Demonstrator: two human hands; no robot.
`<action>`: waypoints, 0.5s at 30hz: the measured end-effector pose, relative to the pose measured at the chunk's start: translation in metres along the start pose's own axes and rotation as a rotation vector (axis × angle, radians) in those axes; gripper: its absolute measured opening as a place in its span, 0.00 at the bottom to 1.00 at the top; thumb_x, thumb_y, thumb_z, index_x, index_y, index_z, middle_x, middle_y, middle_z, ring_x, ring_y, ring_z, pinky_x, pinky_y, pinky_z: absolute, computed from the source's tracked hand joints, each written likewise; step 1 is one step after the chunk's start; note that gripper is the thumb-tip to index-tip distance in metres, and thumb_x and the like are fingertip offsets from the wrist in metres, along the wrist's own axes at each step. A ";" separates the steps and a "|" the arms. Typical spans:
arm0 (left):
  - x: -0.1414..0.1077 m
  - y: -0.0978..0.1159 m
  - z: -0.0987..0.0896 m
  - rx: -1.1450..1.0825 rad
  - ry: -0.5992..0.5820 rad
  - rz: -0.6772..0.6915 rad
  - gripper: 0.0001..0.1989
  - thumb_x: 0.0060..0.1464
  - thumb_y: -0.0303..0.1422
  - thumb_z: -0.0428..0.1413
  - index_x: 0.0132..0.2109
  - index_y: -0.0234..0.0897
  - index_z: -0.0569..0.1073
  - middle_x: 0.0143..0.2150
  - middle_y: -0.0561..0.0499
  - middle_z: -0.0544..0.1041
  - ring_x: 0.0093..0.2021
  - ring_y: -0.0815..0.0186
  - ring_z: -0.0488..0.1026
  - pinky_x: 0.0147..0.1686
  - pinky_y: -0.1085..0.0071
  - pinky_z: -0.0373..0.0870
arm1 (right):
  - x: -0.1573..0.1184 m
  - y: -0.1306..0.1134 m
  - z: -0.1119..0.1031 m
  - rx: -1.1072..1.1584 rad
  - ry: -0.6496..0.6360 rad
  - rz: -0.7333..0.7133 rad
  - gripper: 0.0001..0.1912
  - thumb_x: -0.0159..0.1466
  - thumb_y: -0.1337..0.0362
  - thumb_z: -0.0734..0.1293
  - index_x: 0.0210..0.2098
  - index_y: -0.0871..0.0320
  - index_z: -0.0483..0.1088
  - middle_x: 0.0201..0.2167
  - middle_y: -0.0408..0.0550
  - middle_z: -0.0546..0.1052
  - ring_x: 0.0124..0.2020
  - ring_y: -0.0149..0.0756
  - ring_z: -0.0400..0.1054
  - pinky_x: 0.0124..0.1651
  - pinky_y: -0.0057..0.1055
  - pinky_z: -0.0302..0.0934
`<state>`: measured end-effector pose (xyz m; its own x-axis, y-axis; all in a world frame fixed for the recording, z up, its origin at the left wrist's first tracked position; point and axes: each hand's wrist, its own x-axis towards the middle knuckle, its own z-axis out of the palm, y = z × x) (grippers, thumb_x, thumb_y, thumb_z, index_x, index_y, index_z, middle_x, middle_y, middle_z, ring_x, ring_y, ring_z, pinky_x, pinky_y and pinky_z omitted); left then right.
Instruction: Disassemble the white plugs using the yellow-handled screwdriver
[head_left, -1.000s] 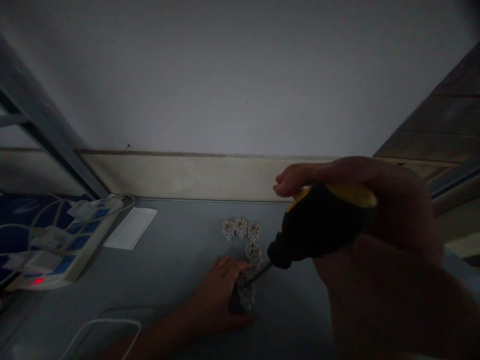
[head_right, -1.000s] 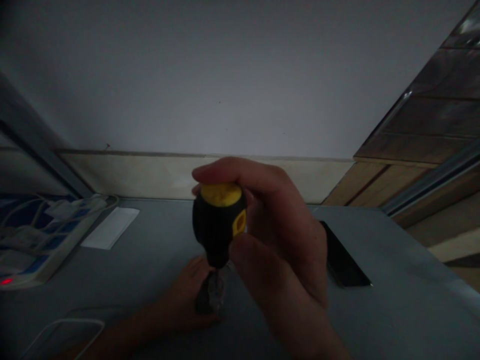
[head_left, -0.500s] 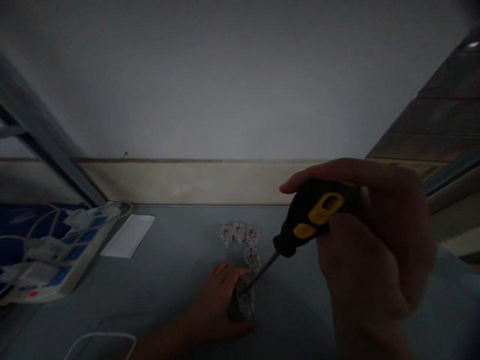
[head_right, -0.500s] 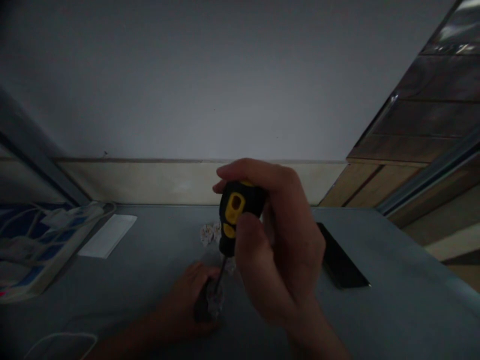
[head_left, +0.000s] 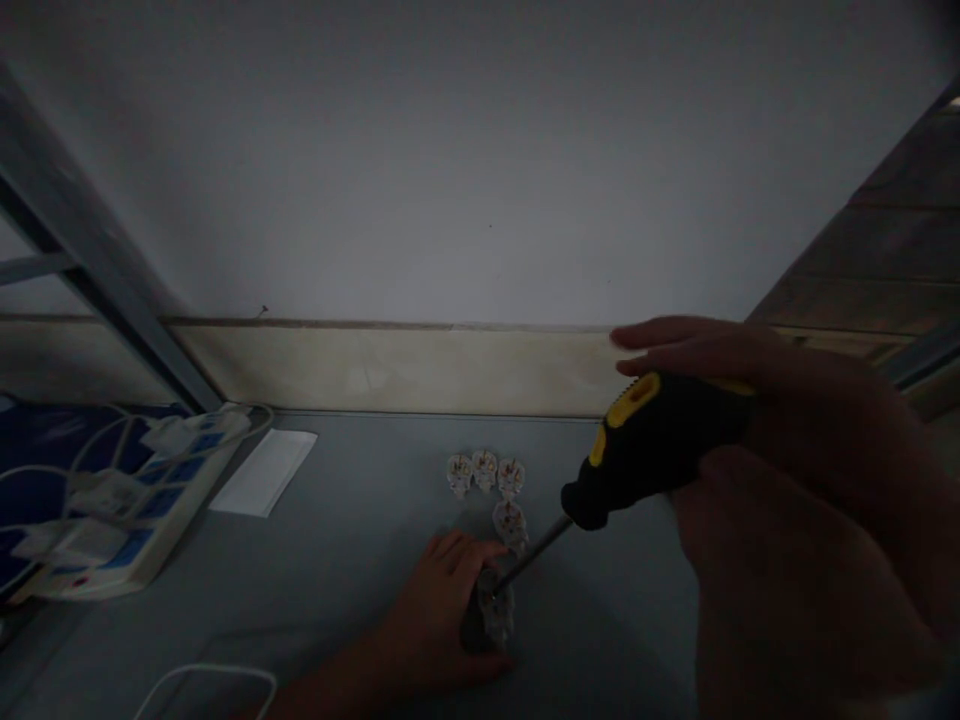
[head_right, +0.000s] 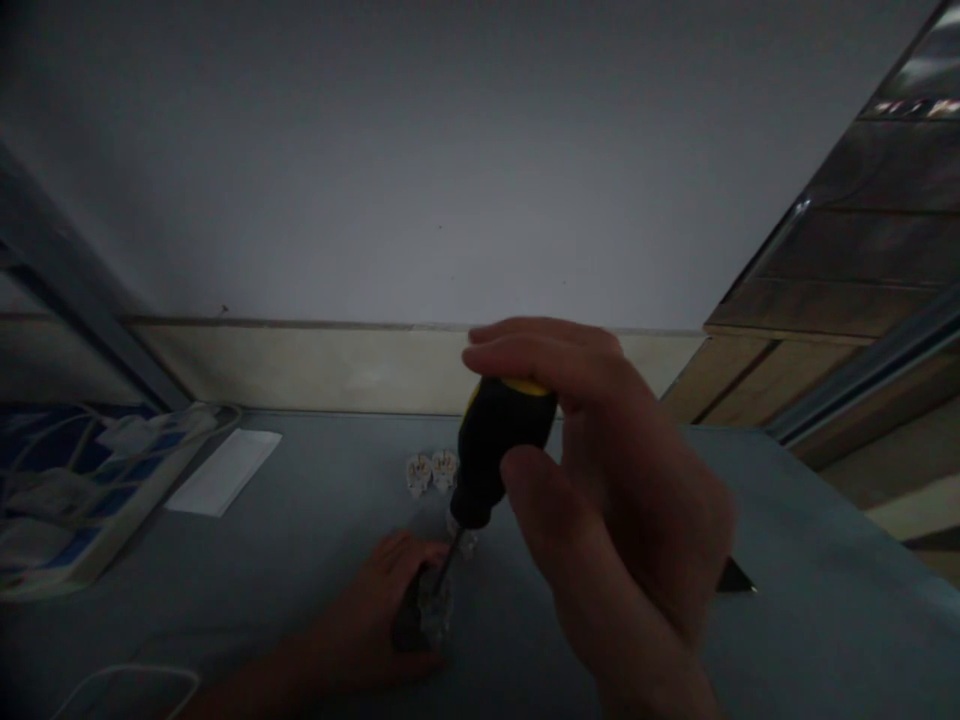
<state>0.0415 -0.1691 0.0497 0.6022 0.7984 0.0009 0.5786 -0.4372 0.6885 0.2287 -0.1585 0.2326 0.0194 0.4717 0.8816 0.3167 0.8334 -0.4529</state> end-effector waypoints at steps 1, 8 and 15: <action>0.000 0.000 0.001 -0.001 0.002 0.001 0.39 0.37 0.35 0.68 0.57 0.43 0.63 0.54 0.48 0.71 0.54 0.50 0.67 0.56 0.53 0.63 | 0.001 0.000 0.000 -0.001 -0.008 -0.025 0.14 0.62 0.66 0.66 0.47 0.54 0.75 0.44 0.49 0.73 0.48 0.44 0.66 0.44 0.41 0.62; 0.000 0.001 0.001 -0.028 -0.001 -0.019 0.39 0.37 0.37 0.69 0.58 0.45 0.63 0.55 0.46 0.71 0.55 0.49 0.67 0.57 0.50 0.63 | -0.003 0.000 -0.003 -0.058 0.023 -0.003 0.21 0.58 0.70 0.69 0.51 0.51 0.73 0.40 0.48 0.74 0.36 0.40 0.68 0.31 0.38 0.61; -0.001 0.002 -0.002 -0.015 -0.007 -0.003 0.39 0.41 0.36 0.68 0.60 0.42 0.62 0.56 0.46 0.70 0.56 0.49 0.66 0.58 0.52 0.62 | 0.000 0.001 0.000 0.047 0.032 0.032 0.16 0.58 0.69 0.68 0.46 0.52 0.73 0.46 0.50 0.71 0.52 0.49 0.66 0.53 0.50 0.63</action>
<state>0.0408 -0.1694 0.0527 0.6044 0.7967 -0.0069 0.5721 -0.4280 0.6996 0.2287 -0.1579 0.2319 0.0593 0.4894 0.8700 0.2710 0.8309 -0.4859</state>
